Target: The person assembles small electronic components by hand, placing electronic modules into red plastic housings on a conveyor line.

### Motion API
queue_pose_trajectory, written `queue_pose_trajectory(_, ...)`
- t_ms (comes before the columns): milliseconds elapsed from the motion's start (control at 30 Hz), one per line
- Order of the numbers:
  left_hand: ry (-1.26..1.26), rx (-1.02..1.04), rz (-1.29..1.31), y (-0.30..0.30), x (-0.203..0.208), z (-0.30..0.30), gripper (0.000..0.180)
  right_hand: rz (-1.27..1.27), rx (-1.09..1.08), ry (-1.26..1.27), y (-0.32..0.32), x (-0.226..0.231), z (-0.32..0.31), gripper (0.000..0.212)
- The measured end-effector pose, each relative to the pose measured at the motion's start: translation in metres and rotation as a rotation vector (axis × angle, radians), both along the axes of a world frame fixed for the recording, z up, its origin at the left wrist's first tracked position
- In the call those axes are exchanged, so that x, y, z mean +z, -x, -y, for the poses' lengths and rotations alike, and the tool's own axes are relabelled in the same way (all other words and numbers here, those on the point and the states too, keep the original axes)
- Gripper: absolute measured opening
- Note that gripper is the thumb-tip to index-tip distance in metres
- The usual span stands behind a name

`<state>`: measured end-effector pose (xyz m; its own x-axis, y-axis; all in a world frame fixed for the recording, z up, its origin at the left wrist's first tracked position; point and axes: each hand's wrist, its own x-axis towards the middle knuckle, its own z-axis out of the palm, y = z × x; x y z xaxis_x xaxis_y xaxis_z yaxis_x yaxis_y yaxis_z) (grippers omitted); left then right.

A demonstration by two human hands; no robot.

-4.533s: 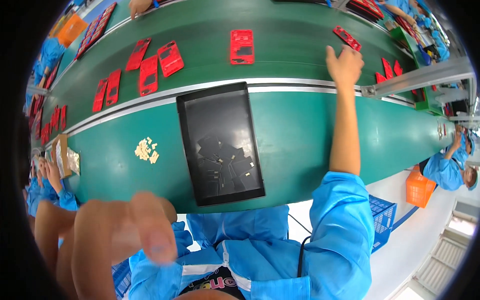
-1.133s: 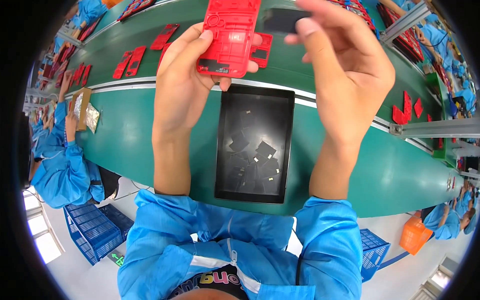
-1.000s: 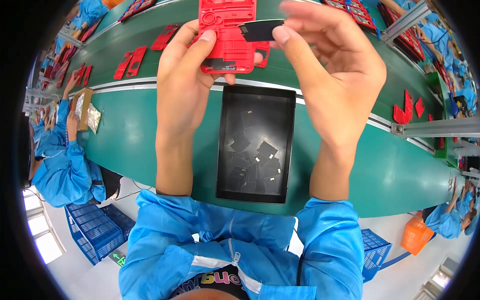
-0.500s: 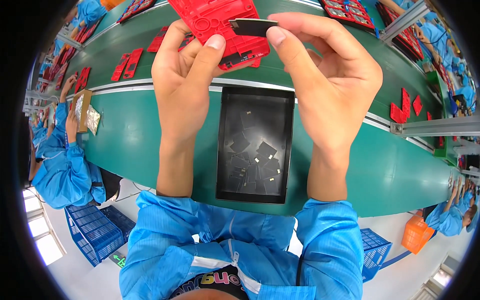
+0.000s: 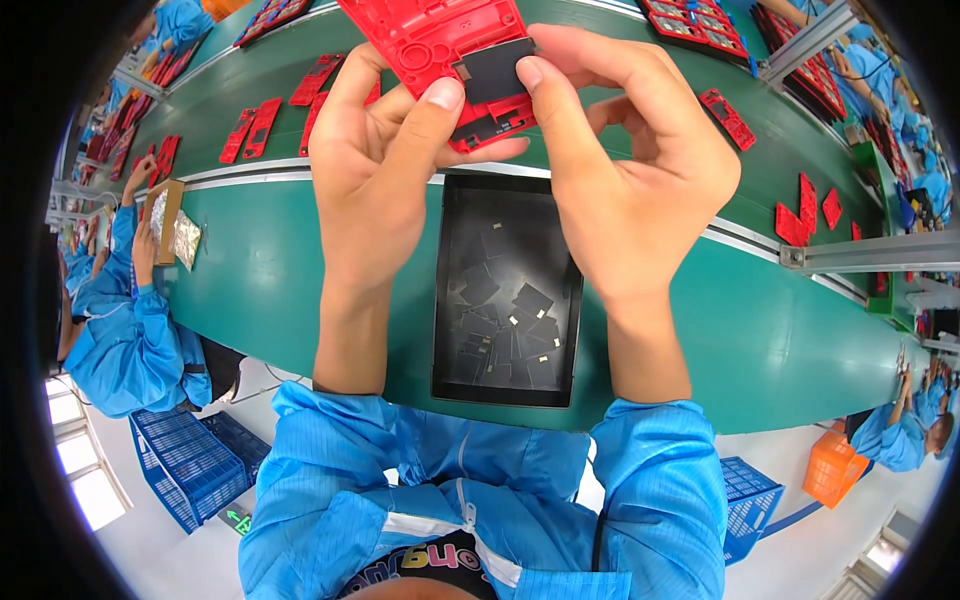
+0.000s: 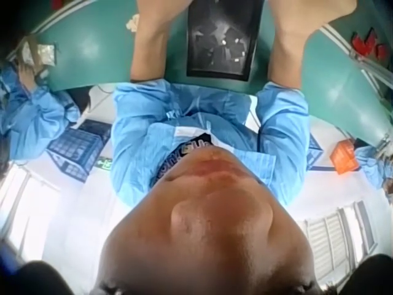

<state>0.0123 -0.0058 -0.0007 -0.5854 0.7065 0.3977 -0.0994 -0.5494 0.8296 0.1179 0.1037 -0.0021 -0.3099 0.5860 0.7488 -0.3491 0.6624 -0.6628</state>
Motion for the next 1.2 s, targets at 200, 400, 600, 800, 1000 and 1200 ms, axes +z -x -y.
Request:
queue_pose_trajectory(200, -0.014, 0.03, -0.05, 0.0003, -0.0022, -0.0007, 0.038, -0.028, 0.002, -0.073, 0.0028, -0.001, 0.0023, 0.025)
queue_pose_trajectory(400, -0.015, -0.012, 0.026, -0.0023, 0.0034, 0.0009, 0.028, -0.071, 0.029, 0.0, 0.0045, -0.0008, 0.0017, 0.031)
queue_pose_trajectory(600, 0.0, 0.003, -0.033, 0.0008, -0.0008, 0.0003, 0.038, -0.07, 0.035, 0.034, 0.0038, -0.001, 0.0024, 0.029)
queue_pose_trajectory(800, -0.014, 0.009, -0.022, 0.0027, -0.0008, 0.0013, 0.038, -0.103, 0.133, 0.072, 0.0034, 0.0004, 0.0029, 0.027)
queue_pose_trajectory(1000, -0.003, -0.003, -0.048, 0.0032, 0.0005, 0.0017, 0.037, -0.092, 0.153, 0.145, 0.0011, 0.0017, -0.0008, 0.026)
queue_pose_trajectory(1200, 0.006, 0.004, -0.057, 0.003, 0.0013, 0.0024, 0.037, -0.107, 0.13, 0.135, 0.0045, 0.0002, 0.0012, 0.024)
